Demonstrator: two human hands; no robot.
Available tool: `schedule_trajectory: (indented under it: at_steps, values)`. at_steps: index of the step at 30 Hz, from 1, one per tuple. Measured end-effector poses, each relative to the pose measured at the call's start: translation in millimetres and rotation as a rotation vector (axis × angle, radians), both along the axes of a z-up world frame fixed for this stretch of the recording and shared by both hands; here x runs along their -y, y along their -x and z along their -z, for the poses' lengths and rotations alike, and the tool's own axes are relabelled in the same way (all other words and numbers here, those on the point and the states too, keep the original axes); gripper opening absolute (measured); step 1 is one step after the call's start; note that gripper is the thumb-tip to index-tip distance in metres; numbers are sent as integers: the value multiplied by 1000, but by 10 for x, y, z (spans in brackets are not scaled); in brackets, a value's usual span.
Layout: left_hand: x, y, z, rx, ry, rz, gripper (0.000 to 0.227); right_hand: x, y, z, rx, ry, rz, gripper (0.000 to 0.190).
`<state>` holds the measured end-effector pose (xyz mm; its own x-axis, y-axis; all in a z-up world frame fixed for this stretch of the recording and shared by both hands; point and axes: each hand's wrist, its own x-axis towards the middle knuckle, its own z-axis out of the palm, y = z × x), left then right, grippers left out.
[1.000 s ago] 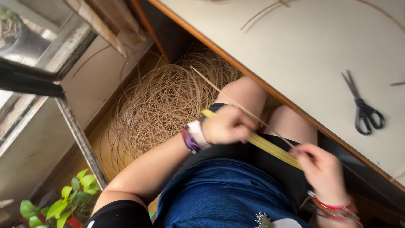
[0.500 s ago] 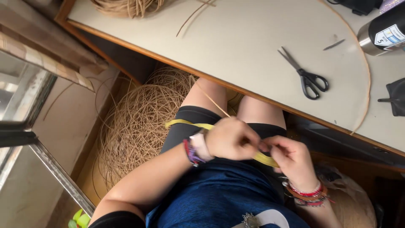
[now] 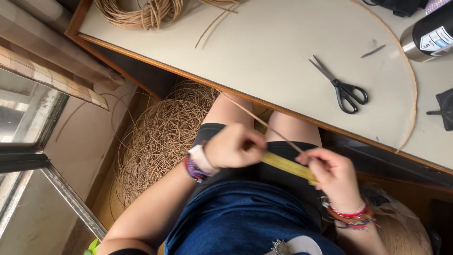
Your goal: Measuring and cutting natural wicker fibers to specific lengths using a tape measure and scissors.
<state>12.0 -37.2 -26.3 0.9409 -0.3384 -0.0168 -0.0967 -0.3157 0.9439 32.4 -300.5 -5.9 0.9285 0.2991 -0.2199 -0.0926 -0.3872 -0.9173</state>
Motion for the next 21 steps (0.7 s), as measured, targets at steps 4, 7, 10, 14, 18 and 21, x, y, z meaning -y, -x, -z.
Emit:
schedule_trajectory:
  at_steps: [4,7,10,14,18,21]
  values:
    - [-24,38,26,0,41,-30,6,3,-50,162,34,-31,8,14]
    - [174,42,-152,52,42,24,13,-227,-17,50,68,-30,-45,14]
    - [8,15,-189,52,44,25,16,-142,-77,54,136,6,-66,17]
    - [-417,45,-41,-74,47,-72,15,82,-163,144,193,46,-7,17]
    - [-301,112,28,-155,131,-124,16,15,-129,188,224,53,-1,17]
    - [-178,130,8,-92,151,-279,17,-191,-115,76,354,-30,-42,14]
